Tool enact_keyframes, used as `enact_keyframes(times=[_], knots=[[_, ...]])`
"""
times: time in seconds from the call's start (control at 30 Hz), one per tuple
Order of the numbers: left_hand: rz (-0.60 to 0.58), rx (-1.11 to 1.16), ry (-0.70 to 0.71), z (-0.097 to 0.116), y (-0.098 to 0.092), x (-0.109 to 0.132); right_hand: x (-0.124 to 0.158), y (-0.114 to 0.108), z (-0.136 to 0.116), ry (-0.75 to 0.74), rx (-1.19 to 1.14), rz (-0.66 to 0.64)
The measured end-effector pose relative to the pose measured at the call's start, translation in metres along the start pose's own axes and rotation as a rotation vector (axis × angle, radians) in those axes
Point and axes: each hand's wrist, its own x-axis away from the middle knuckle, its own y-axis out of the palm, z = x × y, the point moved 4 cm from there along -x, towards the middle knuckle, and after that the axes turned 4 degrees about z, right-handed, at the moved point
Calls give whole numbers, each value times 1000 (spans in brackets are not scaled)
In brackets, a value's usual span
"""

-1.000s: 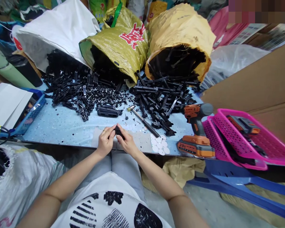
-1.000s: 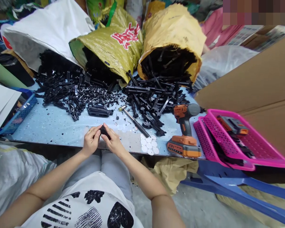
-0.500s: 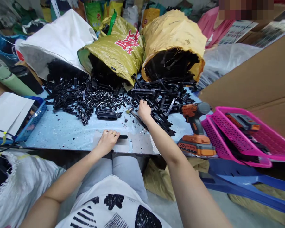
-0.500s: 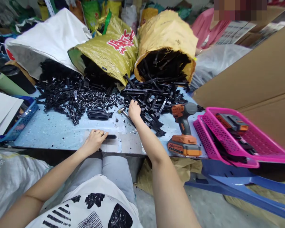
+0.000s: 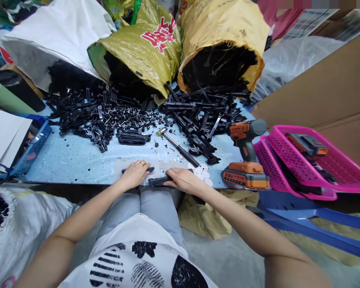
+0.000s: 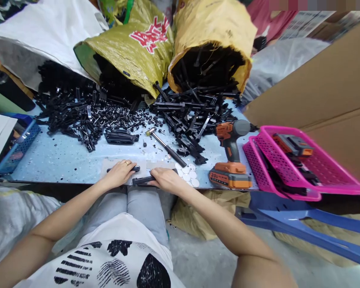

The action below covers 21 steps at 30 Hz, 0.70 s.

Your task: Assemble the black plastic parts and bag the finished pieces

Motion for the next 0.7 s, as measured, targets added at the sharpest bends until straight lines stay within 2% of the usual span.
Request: enact_keyframes(times=[0.2,0.3,0.4,0.53,0.7], knots=[[-56,39,-22,8,-6,-1,-4,15,-1,-17,83,118],[-81,39,-40,11,-9,-3,-4,23,-1,-7,135,99],[-78,40,-40,14,-10,-4,-4,30,-3,65,144,65],[-49,30,-2,15,-8,-3,0,27,-11,136,157,137],[-50,46,60,12,-3,-3,2,23,-17,78,178,170]])
